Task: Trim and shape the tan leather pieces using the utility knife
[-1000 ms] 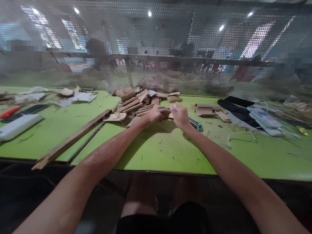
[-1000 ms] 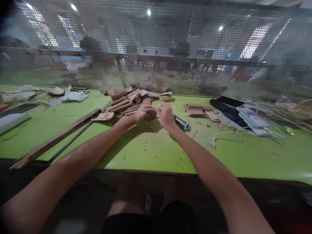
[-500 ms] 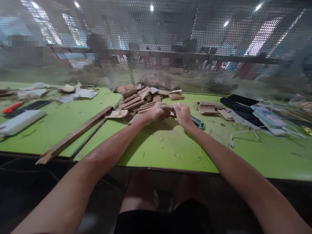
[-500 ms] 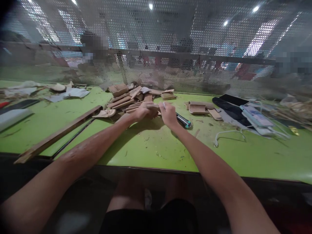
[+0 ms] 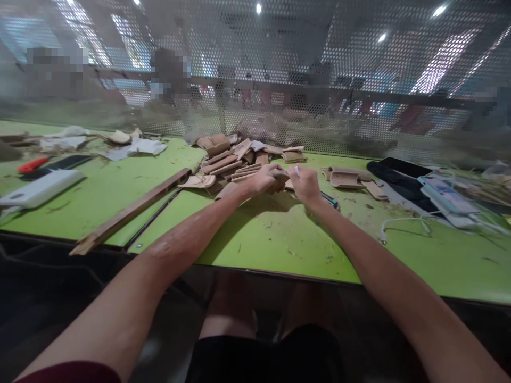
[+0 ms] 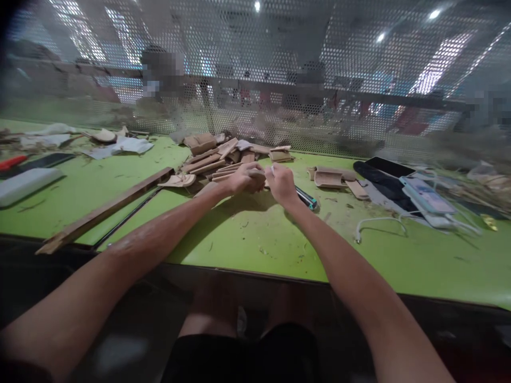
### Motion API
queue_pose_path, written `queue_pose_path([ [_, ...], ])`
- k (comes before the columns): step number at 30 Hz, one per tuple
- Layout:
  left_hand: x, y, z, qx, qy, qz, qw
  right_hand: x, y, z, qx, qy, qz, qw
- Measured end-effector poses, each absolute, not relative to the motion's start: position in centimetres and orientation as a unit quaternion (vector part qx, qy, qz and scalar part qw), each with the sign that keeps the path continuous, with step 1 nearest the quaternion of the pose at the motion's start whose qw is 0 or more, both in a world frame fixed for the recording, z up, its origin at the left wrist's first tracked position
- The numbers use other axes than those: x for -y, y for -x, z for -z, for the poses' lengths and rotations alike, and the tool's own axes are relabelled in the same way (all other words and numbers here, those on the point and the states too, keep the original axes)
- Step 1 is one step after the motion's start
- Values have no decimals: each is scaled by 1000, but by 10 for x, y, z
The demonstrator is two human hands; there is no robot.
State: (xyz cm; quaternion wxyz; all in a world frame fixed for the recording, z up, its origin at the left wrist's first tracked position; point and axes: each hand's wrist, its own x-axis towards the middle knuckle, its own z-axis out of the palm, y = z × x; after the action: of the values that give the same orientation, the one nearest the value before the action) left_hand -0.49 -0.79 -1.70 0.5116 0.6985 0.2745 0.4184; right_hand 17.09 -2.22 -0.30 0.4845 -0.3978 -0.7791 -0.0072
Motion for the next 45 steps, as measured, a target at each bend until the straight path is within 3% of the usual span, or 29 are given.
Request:
queue_pose_path([
  [14,12,5,12,-277,-701,-417,508,21,-174,2,810,369,52,453],
  [45,7,3,11,-266,-683,-404,547,17,-173,12,783,401,67,470],
])
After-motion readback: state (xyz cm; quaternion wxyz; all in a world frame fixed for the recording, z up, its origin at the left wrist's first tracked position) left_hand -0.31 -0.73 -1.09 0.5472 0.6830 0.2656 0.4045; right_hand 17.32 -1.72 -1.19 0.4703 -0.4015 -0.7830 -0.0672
